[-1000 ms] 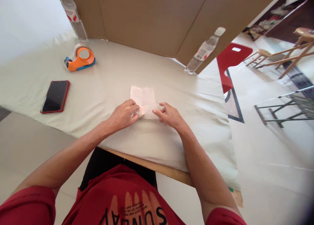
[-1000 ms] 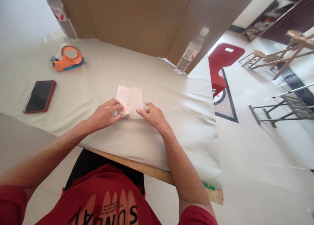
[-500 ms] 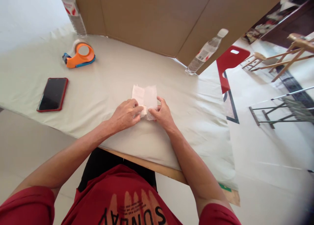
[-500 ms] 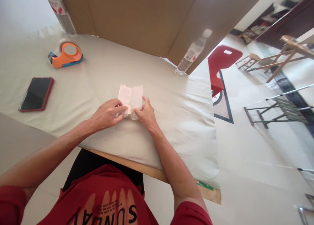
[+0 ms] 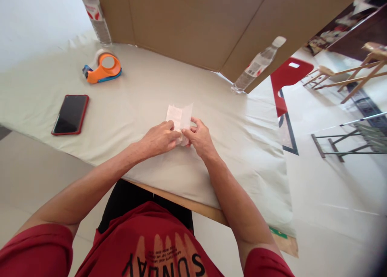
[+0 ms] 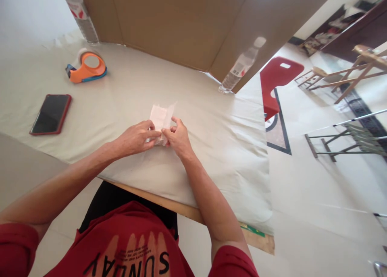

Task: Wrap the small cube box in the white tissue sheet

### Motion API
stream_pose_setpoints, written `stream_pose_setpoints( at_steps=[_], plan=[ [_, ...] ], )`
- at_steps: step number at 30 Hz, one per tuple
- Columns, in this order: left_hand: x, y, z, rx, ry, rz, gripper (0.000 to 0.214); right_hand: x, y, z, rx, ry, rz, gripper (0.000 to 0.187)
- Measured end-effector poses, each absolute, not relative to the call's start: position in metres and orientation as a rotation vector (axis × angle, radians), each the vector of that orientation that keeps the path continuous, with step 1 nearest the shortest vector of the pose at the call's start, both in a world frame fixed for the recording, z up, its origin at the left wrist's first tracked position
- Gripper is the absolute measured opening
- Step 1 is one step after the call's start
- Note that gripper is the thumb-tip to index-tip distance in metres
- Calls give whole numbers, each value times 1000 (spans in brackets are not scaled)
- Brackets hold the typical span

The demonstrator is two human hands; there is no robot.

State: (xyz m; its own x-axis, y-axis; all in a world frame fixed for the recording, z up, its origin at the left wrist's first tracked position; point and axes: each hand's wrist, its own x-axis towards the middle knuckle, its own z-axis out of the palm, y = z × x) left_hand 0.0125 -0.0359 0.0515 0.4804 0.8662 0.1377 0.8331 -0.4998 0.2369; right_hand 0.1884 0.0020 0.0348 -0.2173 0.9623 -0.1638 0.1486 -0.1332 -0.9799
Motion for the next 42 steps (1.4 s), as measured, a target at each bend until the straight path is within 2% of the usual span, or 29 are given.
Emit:
stream_pose_setpoints(
  at_steps=[9, 15, 17, 22, 24, 30, 34, 40, 42],
  plan=[
    [10, -34, 44, 2363, 1431, 584, 30, 190, -13, 52, -1295, -1432, 1510, 77],
    [9, -35, 39, 2183, 1415, 806, 51, 196, -11, 46, -1202, -1810, 1394, 81],
    [12, -36, 37, 2072, 1421, 881, 46, 195, -10, 46, -1172, -1980, 1292, 79],
    [21, -34, 31, 1866, 1573, 1081, 12, 190, -6, 51, -1175, -2224, 1030, 75],
    [24, -33, 28, 1874, 1576, 1101, 12, 191, -5, 53, -1166, -2247, 1020, 75],
    [26, -30, 22, 1887, 1526, 1106, 11, 206, 1, 55, -1061, -2027, 1376, 72],
    [27, -30, 21, 1886, 1536, 1098, 10, 215, 12, 49, -1303, -1597, 1299, 58],
    [27, -31, 16, 1929, 1536, 1134, 6, 208, 29, 34, -1585, -1529, 1381, 66],
    [27, -31, 14, 1960, 1536, 1140, 17, 203, 37, 31, -1599, -1519, 1352, 70]
  ],
)
